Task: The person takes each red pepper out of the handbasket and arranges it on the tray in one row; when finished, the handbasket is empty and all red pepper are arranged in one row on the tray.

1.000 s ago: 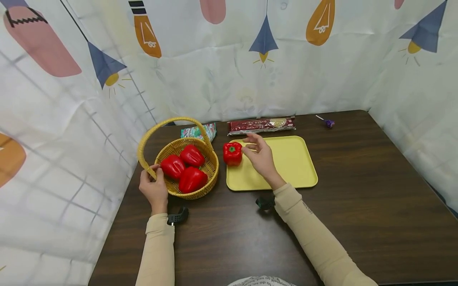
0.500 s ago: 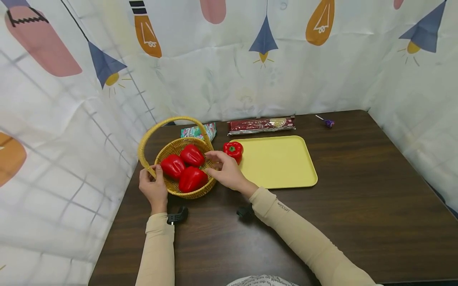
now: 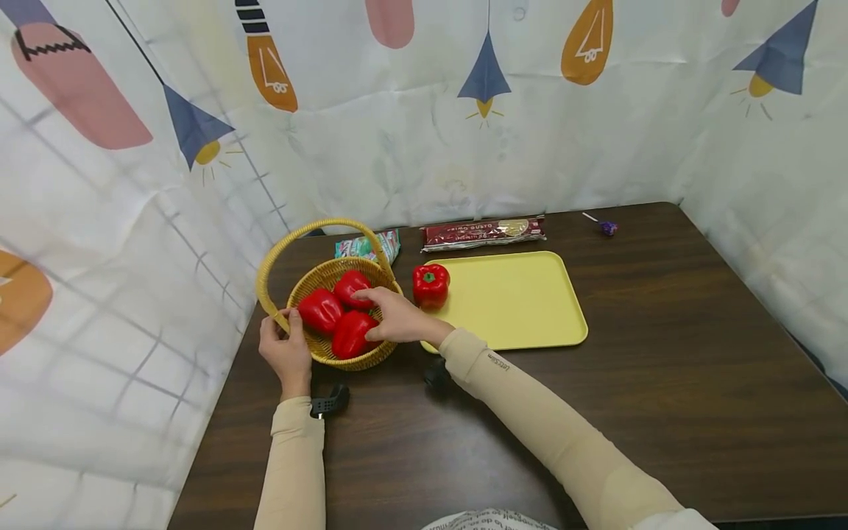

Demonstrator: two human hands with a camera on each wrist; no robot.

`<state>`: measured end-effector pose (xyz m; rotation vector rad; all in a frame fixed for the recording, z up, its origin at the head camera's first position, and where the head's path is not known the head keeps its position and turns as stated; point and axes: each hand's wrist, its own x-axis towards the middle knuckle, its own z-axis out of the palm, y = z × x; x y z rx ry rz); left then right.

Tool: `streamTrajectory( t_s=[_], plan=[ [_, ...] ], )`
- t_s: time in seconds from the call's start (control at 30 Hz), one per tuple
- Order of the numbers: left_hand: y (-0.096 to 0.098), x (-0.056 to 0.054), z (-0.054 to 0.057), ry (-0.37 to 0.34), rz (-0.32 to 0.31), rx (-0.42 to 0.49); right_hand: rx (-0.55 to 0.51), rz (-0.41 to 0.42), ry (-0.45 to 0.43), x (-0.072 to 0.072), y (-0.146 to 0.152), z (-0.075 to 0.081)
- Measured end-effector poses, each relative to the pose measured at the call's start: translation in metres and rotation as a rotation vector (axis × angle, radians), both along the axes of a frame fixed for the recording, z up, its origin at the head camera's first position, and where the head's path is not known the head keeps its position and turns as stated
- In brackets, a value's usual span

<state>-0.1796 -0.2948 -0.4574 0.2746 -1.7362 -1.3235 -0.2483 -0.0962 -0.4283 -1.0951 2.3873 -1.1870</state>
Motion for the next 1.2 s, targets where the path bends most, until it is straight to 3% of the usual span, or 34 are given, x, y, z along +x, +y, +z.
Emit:
streamTrajectory(
  t_s=[0.13,0.53,0.8,1.0,1.2],
  plan=[
    [0.001,0.000,0.001,-0.004,0.006,-0.001,0.084,0.071,0.030,-0.003,-0.003,0.001],
    [-0.001,0.000,-0.001,0.002,0.026,-0.033,0.190,0.142,0.014,-0.007,-0.010,0.007],
    [0.000,0.001,-0.003,-0.012,0.018,-0.025,0.268,0.156,0.094,-0.005,-0.017,0.007],
    [0.000,0.002,-0.004,-0.012,0.014,-0.032,0.265,0.126,0.088,-0.004,-0.019,0.005],
    [-0.001,0.001,-0.002,-0.008,0.021,-0.034,0.189,0.095,0.073,-0.001,-0.017,0.004]
  ],
)
